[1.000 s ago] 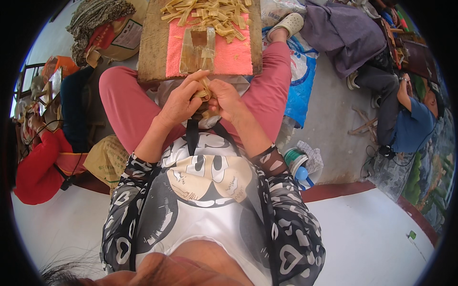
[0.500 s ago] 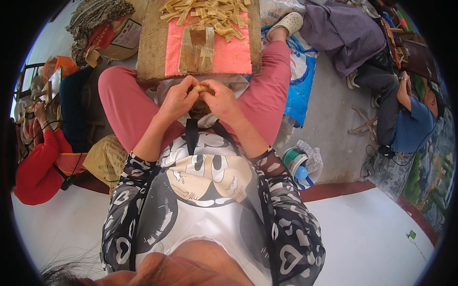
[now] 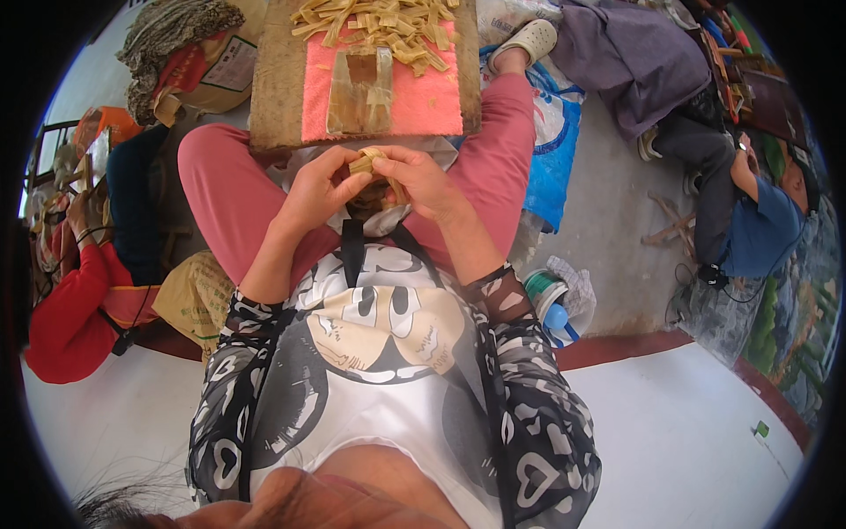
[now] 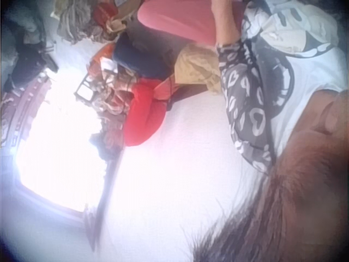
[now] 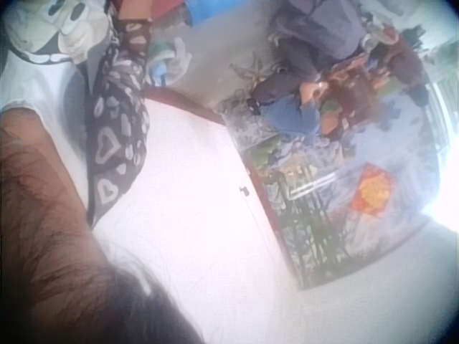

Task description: The person sits on the floor and repeatedly pulls strips of a yellow fibrous material through a handheld shredding tool. The shredded pieces accumulate on a pink mat placed on a wooden board in front of them.

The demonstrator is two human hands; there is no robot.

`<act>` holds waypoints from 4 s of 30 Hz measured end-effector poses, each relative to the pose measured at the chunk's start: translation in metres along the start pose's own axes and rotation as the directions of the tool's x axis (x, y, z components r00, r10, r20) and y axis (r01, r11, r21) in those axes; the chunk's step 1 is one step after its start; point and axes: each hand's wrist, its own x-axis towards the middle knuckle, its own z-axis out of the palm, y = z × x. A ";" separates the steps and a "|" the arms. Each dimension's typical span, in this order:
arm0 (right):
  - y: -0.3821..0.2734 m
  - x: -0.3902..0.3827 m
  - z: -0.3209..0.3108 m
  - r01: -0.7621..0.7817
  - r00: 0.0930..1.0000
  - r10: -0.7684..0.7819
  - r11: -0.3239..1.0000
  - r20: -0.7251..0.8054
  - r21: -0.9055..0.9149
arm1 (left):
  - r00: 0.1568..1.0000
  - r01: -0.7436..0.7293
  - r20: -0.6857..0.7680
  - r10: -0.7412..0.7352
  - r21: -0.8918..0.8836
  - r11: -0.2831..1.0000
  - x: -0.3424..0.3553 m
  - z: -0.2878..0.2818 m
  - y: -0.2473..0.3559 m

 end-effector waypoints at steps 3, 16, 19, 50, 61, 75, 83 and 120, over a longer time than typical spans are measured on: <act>0.001 0.008 -0.007 0.117 0.959 -0.192 0.937 -0.206 -0.330 | 0.991 0.136 0.011 -0.136 -0.138 0.981 0.001 0.004 -0.011; -0.011 0.012 -0.013 0.199 0.882 -0.441 0.666 -0.165 -0.719 | 0.869 0.487 0.426 -0.251 -0.644 0.590 0.003 -0.003 -0.011; -0.008 0.010 -0.004 0.154 0.893 -0.429 0.580 -0.139 -0.800 | 0.803 0.579 0.528 -0.275 -0.585 0.568 0.003 -0.005 -0.006; -0.042 0.006 -0.049 0.192 0.747 -0.617 0.557 -0.248 -0.808 | 0.902 0.409 0.351 -0.253 -0.881 0.236 -0.001 -0.034 -0.039; -0.052 -0.008 0.021 0.369 0.879 -0.477 0.673 0.004 -0.641 | 0.904 0.405 0.409 -0.125 -0.725 0.558 0.011 -0.019 0.000; -0.045 -0.002 -0.001 0.251 0.914 -0.405 0.495 0.034 -0.832 | 0.997 0.071 0.027 -0.068 -0.087 0.994 0.023 -0.025 -0.004; -0.040 0.051 -0.010 0.317 0.607 -0.771 0.014 0.192 -0.948 | 0.861 -0.376 -0.117 0.494 0.507 0.775 0.070 -0.028 -0.022; -0.015 -0.007 0.025 0.447 0.887 -0.371 0.548 0.273 -0.707 | 0.872 0.427 0.140 -0.469 -0.687 0.588 0.016 -0.011 -0.015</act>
